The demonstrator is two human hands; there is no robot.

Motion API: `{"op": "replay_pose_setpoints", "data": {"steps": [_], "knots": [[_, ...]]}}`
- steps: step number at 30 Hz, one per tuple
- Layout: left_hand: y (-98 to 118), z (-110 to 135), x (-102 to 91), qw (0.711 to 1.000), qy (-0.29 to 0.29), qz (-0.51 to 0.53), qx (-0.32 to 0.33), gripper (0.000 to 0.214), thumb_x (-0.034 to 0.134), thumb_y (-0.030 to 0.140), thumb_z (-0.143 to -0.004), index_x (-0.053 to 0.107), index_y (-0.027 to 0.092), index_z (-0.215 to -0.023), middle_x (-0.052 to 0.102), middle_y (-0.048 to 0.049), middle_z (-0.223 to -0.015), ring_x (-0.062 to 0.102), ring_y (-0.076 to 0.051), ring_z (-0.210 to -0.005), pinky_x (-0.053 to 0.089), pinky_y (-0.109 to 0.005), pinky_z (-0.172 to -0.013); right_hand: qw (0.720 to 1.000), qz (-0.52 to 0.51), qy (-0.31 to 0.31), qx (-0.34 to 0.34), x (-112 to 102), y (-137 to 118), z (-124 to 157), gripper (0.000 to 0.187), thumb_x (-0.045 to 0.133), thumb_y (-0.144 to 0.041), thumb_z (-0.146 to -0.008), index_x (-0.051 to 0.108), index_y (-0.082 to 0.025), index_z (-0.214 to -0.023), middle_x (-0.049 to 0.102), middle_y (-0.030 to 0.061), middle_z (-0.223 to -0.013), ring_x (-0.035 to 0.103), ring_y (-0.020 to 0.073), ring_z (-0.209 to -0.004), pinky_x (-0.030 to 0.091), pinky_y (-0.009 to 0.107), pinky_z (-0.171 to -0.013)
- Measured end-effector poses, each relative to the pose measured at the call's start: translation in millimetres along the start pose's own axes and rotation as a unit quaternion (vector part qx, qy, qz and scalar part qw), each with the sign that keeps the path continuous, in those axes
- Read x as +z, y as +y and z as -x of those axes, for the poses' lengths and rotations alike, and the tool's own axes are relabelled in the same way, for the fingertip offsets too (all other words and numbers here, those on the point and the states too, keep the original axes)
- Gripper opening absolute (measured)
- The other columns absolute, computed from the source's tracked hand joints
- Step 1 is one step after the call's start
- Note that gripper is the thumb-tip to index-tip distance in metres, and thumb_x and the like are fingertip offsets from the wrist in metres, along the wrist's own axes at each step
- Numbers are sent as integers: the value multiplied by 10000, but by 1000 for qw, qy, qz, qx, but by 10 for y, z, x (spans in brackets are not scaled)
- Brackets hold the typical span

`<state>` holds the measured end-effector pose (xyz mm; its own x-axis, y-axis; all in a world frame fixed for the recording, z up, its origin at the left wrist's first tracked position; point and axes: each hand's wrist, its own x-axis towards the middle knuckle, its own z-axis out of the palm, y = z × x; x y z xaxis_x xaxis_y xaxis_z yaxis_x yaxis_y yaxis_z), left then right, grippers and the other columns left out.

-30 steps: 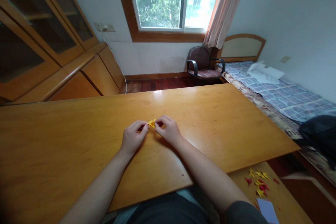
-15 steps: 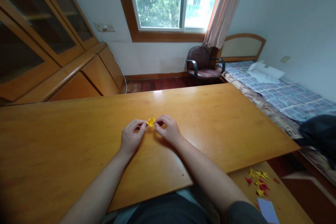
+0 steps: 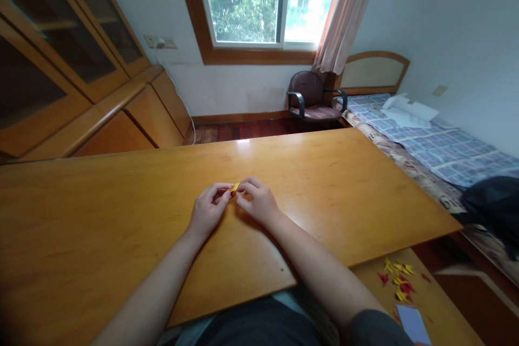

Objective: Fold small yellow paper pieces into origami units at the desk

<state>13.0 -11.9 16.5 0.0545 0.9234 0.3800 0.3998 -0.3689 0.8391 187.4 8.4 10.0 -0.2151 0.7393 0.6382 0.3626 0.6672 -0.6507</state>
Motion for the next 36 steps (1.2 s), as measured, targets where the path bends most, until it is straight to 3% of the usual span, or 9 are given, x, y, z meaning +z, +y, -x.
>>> {"op": "replay_pose_setpoints", "data": {"steps": [5, 9, 15, 25, 36], "knots": [[-56, 20, 45, 999, -27, 43, -21, 196, 609, 287, -892, 615, 210, -1072, 709, -67, -1077, 728, -183, -944, 623, -346, -855, 999, 27, -19, -14, -18, -4, 0, 90, 585, -195, -875, 672, -216, -873, 665, 61, -890, 657, 162, -832, 561, 282, -768], [-38, 22, 37, 998, -50, 14, 18, 226, 588, 268, -912, 624, 226, -1132, 678, -59, -1080, 714, -168, -937, 620, -325, -844, 998, 35, -23, -36, -29, -9, 2, 87, 594, -189, -878, 677, -213, -886, 670, 64, -891, 655, 169, -837, 559, 292, -772], [-22, 2, 0, 997, -45, -33, 51, 175, 548, 248, -938, 665, 225, -1065, 660, -56, -1030, 687, -154, -892, 607, -280, -785, 997, 57, -33, -45, -30, -11, 5, 86, 601, -189, -880, 680, -223, -888, 677, 65, -893, 654, 169, -824, 557, 289, -763], [-7, -18, -10, 997, -15, -66, 48, 131, 545, 252, -923, 669, 213, -933, 689, -42, -902, 680, -161, -816, 582, -271, -757, 997, 54, -31, -34, -23, 7, 3, 96, 596, -181, -873, 679, -228, -866, 681, 62, -884, 657, 168, -823, 558, 288, -766], [40, -10, 2, 1000, -25, -11, 7, 105, 602, 286, -878, 653, 201, -915, 692, -39, -902, 707, -155, -788, 615, -271, -729, 994, 84, -45, -54, -26, 6, 7, 92, 597, -179, -876, 678, -223, -882, 688, 74, -908, 654, 182, -840, 552, 300, -773]]}}
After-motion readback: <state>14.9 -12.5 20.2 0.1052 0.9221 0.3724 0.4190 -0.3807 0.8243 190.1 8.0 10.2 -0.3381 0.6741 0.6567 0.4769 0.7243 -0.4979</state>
